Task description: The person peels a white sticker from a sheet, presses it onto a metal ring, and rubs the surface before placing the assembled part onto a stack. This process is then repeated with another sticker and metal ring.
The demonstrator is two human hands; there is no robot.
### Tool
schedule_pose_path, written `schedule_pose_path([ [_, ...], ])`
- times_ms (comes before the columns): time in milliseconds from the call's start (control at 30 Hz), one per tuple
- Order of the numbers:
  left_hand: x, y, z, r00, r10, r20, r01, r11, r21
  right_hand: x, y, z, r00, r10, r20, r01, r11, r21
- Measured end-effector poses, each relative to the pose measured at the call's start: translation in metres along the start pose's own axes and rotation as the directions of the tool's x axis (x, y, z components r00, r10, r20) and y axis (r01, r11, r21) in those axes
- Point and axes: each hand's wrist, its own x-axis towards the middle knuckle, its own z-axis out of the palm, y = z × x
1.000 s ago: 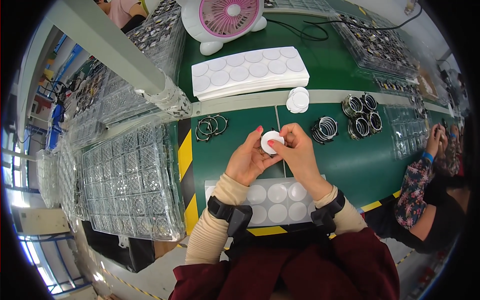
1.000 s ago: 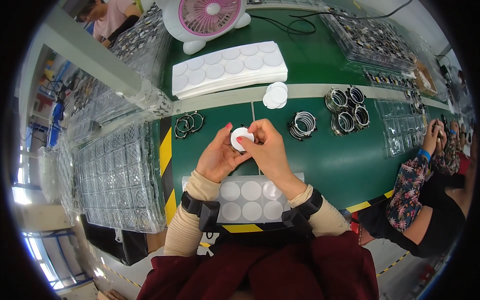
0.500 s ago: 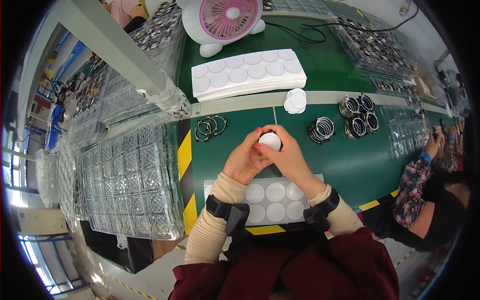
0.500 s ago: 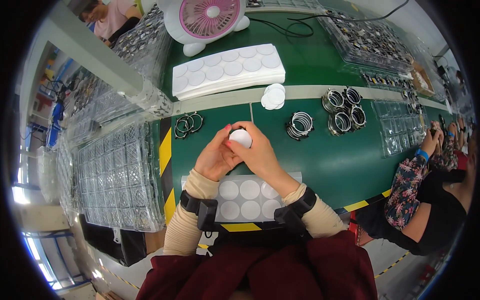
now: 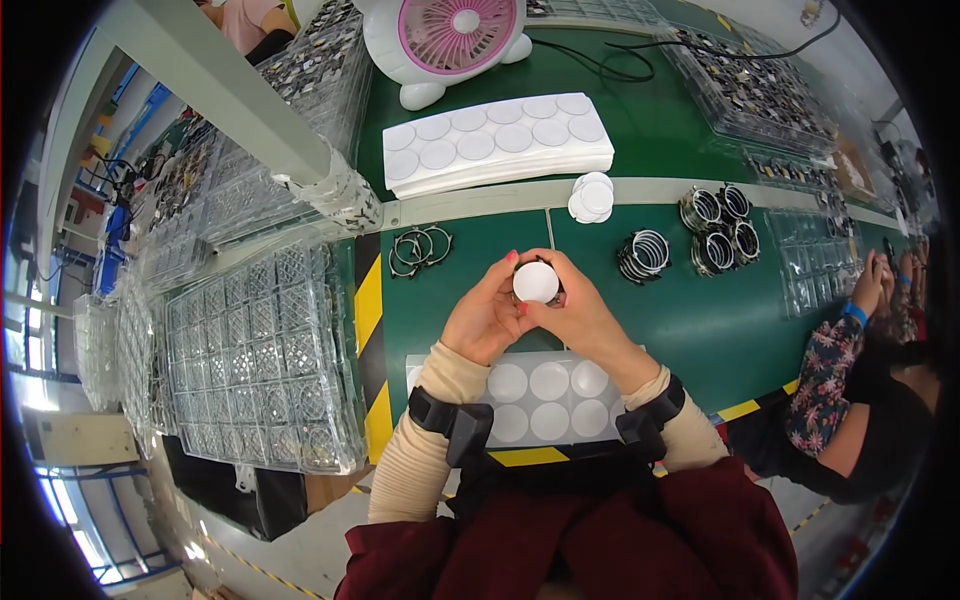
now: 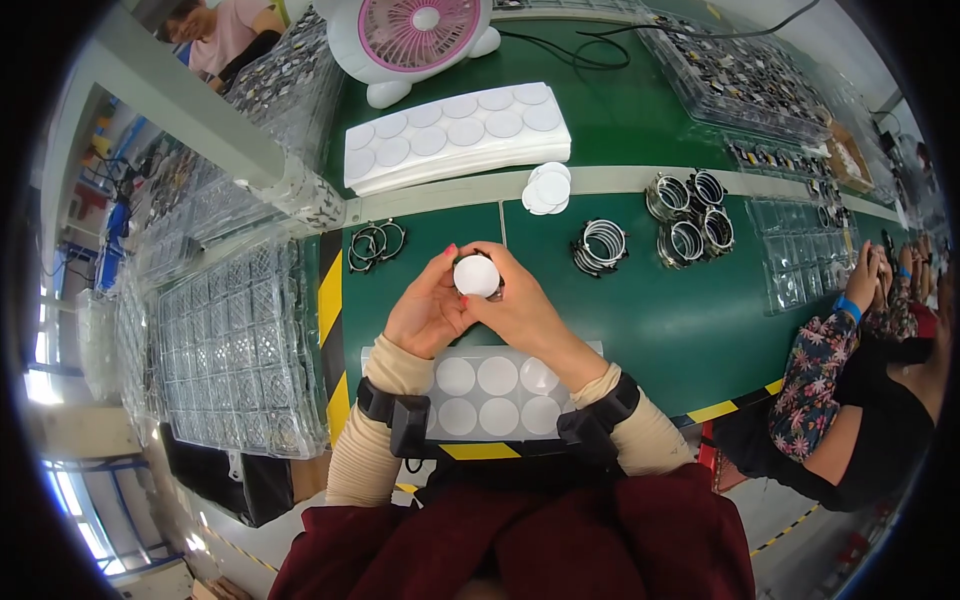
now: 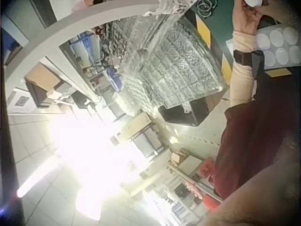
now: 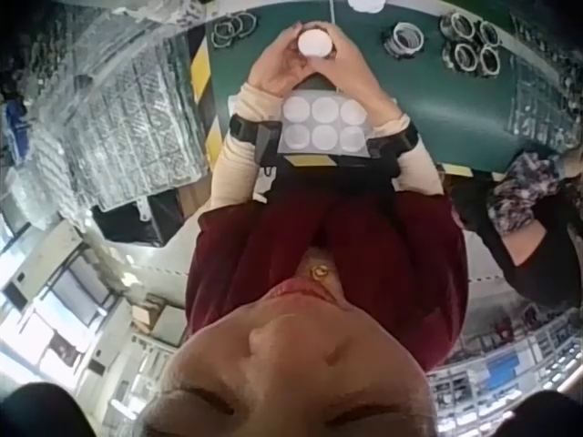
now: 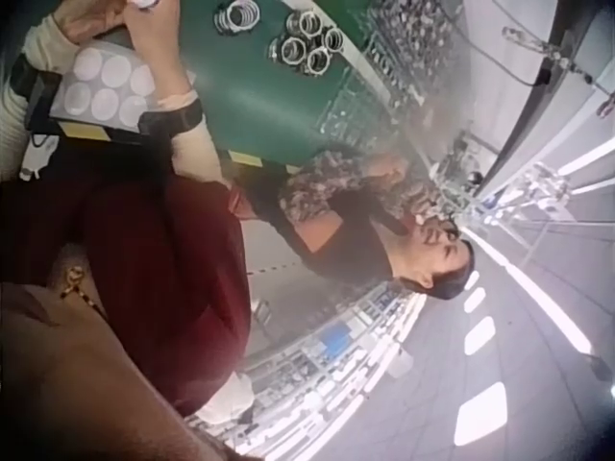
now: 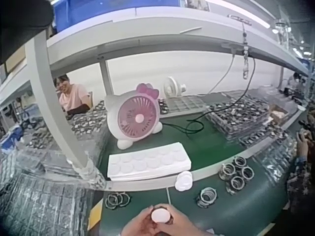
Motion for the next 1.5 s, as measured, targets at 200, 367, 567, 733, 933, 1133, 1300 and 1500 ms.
schedule_pose_path([
  [200,0.0,-0.001,0.004,0.999,-0.038,-0.004,0.038,0.999,-0.029,0.006,0.006,-0.009,0.981,0.19,0.035,-0.193,0.966,0.17],
  [367,0.0,-0.003,-0.005,1.0,-0.013,0.001,0.013,0.999,0.029,0.001,0.003,-0.001,0.986,0.166,0.035,-0.167,0.985,0.04],
  [567,-0.001,0.0,0.002,0.999,0.003,0.047,-0.007,0.997,0.074,-0.004,0.001,-0.007,0.997,0.063,0.036,-0.066,0.994,0.085],
  [733,0.001,-0.003,0.004,0.999,0.033,0.03,-0.034,0.999,0.038,0.0,0.006,-0.01,0.995,0.053,-0.082,-0.036,0.979,0.201],
  [933,0.005,-0.003,0.003,0.994,0.09,-0.065,-0.092,0.995,-0.031,-0.002,0.004,-0.002,0.901,-0.366,-0.234,0.27,0.894,-0.357],
  [1133,0.013,-0.005,-0.022,0.979,0.194,0.055,-0.175,0.952,-0.252,-0.004,-0.01,-0.008,0.811,-0.567,-0.14,0.409,0.723,-0.557],
  [1300,0.011,-0.002,-0.021,0.982,0.183,0.056,-0.156,0.936,-0.316,0.04,-0.049,-0.036,0.79,-0.611,-0.055,0.317,0.483,-0.816],
  [1500,0.013,-0.005,-0.013,0.984,0.157,0.083,-0.124,0.942,-0.311,0.089,-0.023,-0.069,0.962,-0.254,0.097,0.099,-0.006,-0.995],
])
